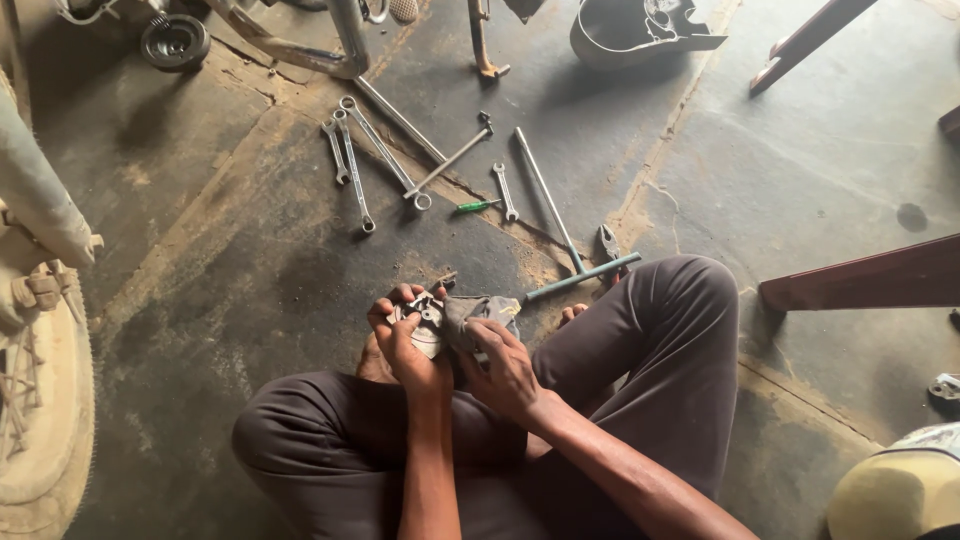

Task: Cleaning and inspecting internal components of a motorcycle engine cylinder head.

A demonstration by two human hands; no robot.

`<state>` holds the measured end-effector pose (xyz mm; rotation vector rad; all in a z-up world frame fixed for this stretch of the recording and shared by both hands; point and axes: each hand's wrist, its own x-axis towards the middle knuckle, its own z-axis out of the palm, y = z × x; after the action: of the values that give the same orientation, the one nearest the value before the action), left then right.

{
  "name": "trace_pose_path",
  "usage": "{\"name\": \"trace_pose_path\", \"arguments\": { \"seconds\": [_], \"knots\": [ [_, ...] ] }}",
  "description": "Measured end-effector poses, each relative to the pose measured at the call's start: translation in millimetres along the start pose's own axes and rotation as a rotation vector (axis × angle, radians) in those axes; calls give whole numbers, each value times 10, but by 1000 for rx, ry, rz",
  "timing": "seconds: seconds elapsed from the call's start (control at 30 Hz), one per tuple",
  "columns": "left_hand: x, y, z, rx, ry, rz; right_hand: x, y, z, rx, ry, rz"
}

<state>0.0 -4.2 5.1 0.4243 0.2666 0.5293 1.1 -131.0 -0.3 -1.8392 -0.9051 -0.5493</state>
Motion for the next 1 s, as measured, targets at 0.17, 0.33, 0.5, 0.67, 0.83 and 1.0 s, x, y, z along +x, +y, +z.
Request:
{"name": "trace_pose_path", "arguments": {
  "seconds": [0.17,0.33,0.5,0.67,0.83,1.0],
  "knots": [
    [2,-32,-2,95,-11,61,43,-151,20,8,-1,67],
    [-36,-19,56,230,-64,110,91,-317,-14,9,-18,294],
    [-12,-45,8,222,-107,174,0,-262,-188,273,14,417],
    [-94,8,164,199,-143,199,-137,-251,-236,508,253,612],
    [-49,55,138,153,-137,145,-374,-123,10,102,51,359],
    [-52,59,123,137,-48,148,-355,-195,33,-61,34,188]
  ]
}}
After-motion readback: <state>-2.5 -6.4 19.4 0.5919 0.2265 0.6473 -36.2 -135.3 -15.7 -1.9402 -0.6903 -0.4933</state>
